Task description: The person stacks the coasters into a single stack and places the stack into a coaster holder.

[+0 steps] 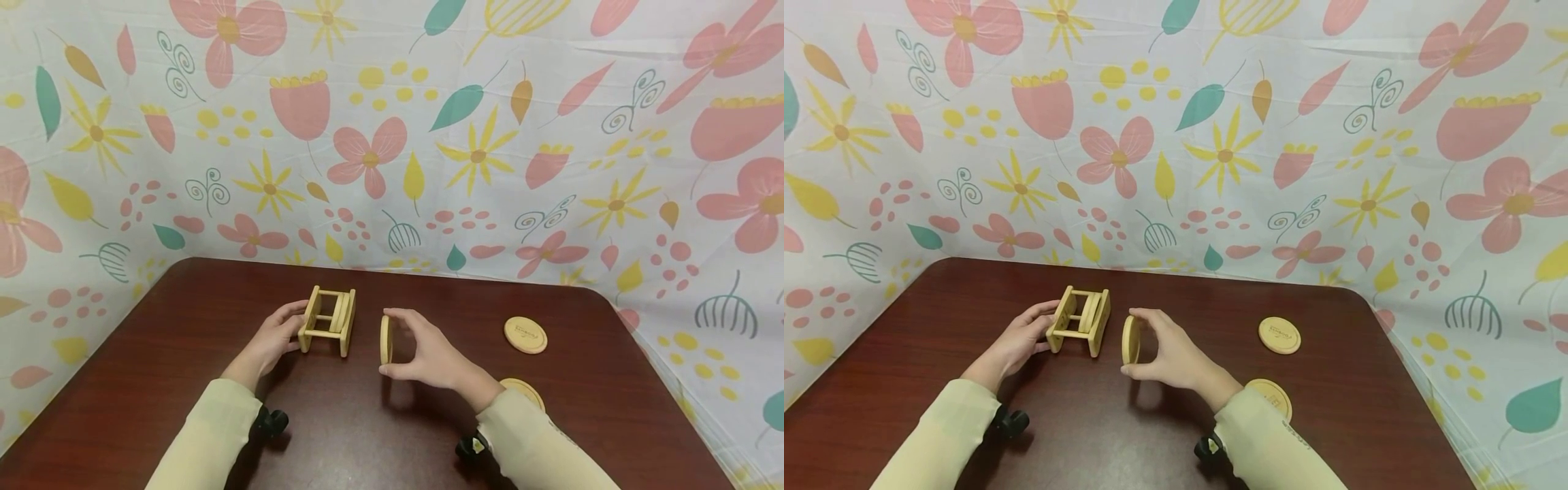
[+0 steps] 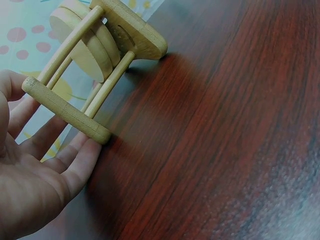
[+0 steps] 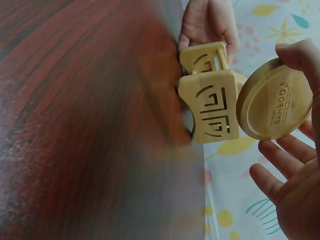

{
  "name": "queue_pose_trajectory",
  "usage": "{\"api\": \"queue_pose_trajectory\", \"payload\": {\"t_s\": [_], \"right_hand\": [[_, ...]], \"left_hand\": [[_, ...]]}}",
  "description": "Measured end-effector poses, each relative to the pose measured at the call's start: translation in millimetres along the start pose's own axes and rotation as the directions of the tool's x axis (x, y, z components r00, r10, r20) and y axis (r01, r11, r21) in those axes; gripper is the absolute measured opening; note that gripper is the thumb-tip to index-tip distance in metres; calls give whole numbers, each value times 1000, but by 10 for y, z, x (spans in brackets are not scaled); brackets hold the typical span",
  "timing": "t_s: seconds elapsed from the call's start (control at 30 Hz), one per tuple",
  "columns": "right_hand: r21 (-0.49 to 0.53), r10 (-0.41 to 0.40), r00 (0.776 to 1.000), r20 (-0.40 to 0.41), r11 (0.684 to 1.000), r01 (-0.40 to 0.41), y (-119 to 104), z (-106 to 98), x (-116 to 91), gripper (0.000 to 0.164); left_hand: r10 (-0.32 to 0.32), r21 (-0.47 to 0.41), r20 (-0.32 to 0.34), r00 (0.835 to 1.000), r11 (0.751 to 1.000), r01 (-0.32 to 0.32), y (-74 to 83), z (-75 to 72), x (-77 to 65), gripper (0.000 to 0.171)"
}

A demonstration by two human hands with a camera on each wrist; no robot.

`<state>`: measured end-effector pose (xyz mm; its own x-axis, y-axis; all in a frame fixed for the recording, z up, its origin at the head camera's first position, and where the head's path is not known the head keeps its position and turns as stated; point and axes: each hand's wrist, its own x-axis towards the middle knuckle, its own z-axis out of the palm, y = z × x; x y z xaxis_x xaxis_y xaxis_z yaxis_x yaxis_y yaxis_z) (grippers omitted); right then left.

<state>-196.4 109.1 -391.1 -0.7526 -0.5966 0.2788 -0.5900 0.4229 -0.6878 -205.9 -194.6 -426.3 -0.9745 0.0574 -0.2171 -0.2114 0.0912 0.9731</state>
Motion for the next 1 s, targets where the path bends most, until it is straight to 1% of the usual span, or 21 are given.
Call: {"api": "queue_pose_trajectory", "payload": {"t_s": [0.3,0.67,1.0], "right_hand": [[-6,-9,1000,-22,1000,9,-50,-3,75,82],[7,-60,997,-58,998,61,-85,26,189,83],[4,-15,998,-56,1000,16,-149,58,278,80]], "left_hand": [[-2,4,6,1000,1000,2,16,2,-9,47],[1,5,13,1000,1000,-1,29,-7,-3,47],[-1,2,5,1000,1000,1,4,-9,5,47]]}}
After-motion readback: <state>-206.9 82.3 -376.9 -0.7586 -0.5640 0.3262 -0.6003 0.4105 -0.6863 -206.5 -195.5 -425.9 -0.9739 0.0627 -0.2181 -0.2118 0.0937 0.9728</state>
